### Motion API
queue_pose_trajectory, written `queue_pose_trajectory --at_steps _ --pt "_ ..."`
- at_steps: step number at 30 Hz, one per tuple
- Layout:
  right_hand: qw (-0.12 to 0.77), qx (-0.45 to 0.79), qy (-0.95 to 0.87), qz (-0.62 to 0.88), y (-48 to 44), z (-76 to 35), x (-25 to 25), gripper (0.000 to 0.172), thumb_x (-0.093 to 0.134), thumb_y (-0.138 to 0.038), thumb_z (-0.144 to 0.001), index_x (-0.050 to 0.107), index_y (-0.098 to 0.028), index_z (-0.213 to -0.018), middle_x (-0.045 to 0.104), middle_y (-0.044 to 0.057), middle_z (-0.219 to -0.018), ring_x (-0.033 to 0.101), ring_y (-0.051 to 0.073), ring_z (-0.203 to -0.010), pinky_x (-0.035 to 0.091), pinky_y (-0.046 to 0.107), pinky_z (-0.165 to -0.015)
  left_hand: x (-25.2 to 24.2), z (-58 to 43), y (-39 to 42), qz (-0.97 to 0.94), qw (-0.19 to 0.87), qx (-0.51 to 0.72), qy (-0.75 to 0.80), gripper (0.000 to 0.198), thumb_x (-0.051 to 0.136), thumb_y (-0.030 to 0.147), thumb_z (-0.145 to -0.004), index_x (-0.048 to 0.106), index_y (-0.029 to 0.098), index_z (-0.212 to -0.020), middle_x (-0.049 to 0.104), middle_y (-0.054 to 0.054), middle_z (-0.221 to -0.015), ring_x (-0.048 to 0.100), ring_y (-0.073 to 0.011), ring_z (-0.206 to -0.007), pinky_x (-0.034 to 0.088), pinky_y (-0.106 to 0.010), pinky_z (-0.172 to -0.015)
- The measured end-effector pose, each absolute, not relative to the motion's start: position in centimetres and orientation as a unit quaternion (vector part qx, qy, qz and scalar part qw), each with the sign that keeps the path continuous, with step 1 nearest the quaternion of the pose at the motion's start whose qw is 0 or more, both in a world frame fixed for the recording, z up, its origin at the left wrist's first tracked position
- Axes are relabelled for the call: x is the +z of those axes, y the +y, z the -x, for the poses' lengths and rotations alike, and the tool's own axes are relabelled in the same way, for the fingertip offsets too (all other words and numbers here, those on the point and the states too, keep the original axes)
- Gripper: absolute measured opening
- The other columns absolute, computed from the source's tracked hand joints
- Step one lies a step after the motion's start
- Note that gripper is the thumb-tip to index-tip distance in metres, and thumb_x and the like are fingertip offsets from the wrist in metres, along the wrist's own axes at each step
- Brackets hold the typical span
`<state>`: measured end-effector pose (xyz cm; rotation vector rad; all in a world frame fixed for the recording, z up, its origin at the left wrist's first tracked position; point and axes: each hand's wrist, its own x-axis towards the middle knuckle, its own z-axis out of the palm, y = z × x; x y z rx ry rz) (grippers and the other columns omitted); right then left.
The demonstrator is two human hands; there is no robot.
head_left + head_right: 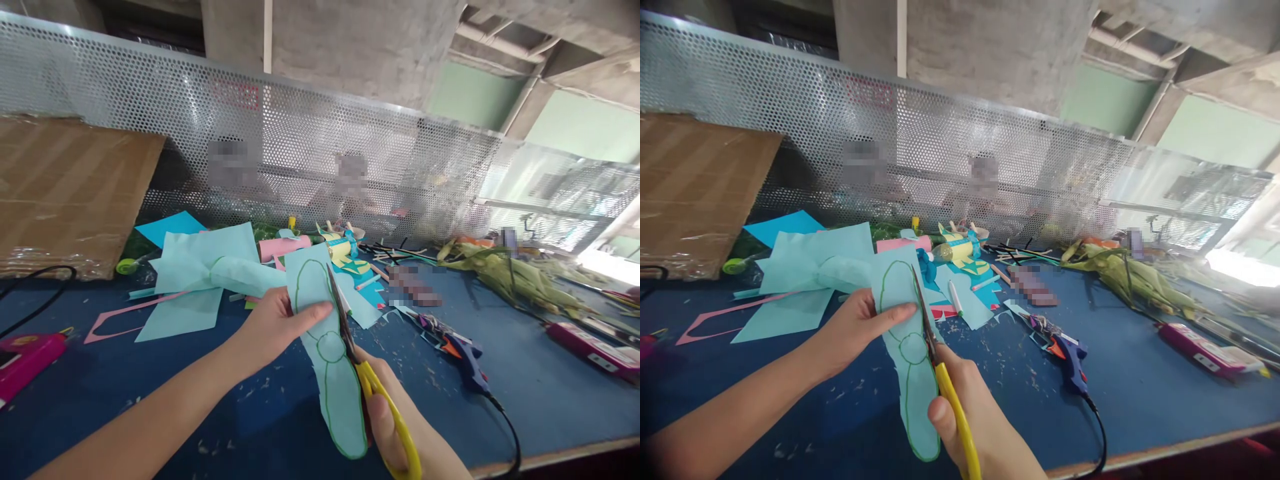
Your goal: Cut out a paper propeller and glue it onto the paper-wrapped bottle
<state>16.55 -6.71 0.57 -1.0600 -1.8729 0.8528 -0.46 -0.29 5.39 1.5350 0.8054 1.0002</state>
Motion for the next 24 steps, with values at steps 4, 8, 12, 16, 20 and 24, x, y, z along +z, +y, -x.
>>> queue_pose_trajectory --at_steps 4,8,12,16,20,24 --pt "0.394 0.39 -0.739 0.383 -6.65 -16.62 0.65 0.074 0.019 -0.084 -0.073 0.052 -0.02 -0.087 0.043 -0.003 -0.053 0.035 0.012 -0.044 0.031 0.025 -0.04 5.48 0.47 -0.26 -0.637 0.561 0.423 0.317 0.017 0.065 0.033 -0.074 0.069 0.016 -0.073 0.069 -0.001 -0.07 0.06 -0.0147 -0.064 0.05 -0.025 -0.061" --pt "0.377 0.432 -0.722 0.387 -6.78 -16.61 0.83 0.076 0.022 -0.087 -0.07 0.05 -0.019 -0.091 0.045 -0.004 -0.05 0.035 0.01 -0.037 0.028 0.022 -0.032 5.47 0.52 -0.08 -0.625 0.571 0.43 0.315 0.015 0.066 0.031 -0.074 0.07 0.017 -0.077 0.07 0.0 -0.073 0.061 -0.0141 -0.065 0.05 -0.024 -0.062" --pt "0.397 0.445 -0.708 0.378 -6.9 -16.51 0.8 0.073 0.026 -0.086 -0.07 0.049 -0.019 -0.089 0.04 -0.006 -0.048 0.03 0.007 -0.034 0.022 0.019 -0.029 5.41 0.64 0.08 -0.618 0.568 0.434 0.326 0.016 0.066 0.032 -0.073 0.066 0.016 -0.07 0.065 0.002 -0.064 0.057 -0.0124 -0.058 0.047 -0.022 -0.055" --pt "0.404 0.454 -0.704 0.369 -6.81 -16.43 0.72 0.073 0.028 -0.086 -0.07 0.048 -0.017 -0.088 0.039 -0.007 -0.048 0.028 0.006 -0.034 0.022 0.018 -0.028 5.57 0.73 -0.01 -0.622 0.569 0.433 0.32 0.015 0.065 0.03 -0.073 0.065 0.016 -0.069 0.064 0.002 -0.062 0.056 -0.0115 -0.058 0.047 -0.021 -0.055" --pt "0.385 0.461 -0.71 0.367 -6.67 -16.46 0.78 0.075 0.027 -0.086 -0.07 0.048 -0.016 -0.087 0.042 -0.006 -0.047 0.03 0.006 -0.035 0.024 0.018 -0.029 5.7 0.76 -0.07 -0.635 0.568 0.425 0.305 0.015 0.063 0.029 -0.076 0.066 0.017 -0.067 0.065 0.002 -0.063 0.057 -0.0118 -0.058 0.047 -0.021 -0.055" --pt "0.388 0.461 -0.706 0.372 -6.64 -16.52 0.69 0.073 0.027 -0.087 -0.069 0.045 -0.018 -0.082 0.04 -0.006 -0.046 0.028 0.006 -0.034 0.023 0.018 -0.028 5.54 0.78 0.13 -0.632 0.567 0.425 0.315 0.014 0.064 0.03 -0.075 0.066 0.017 -0.068 0.065 0.002 -0.062 0.058 -0.0125 -0.058 0.048 -0.022 -0.055"
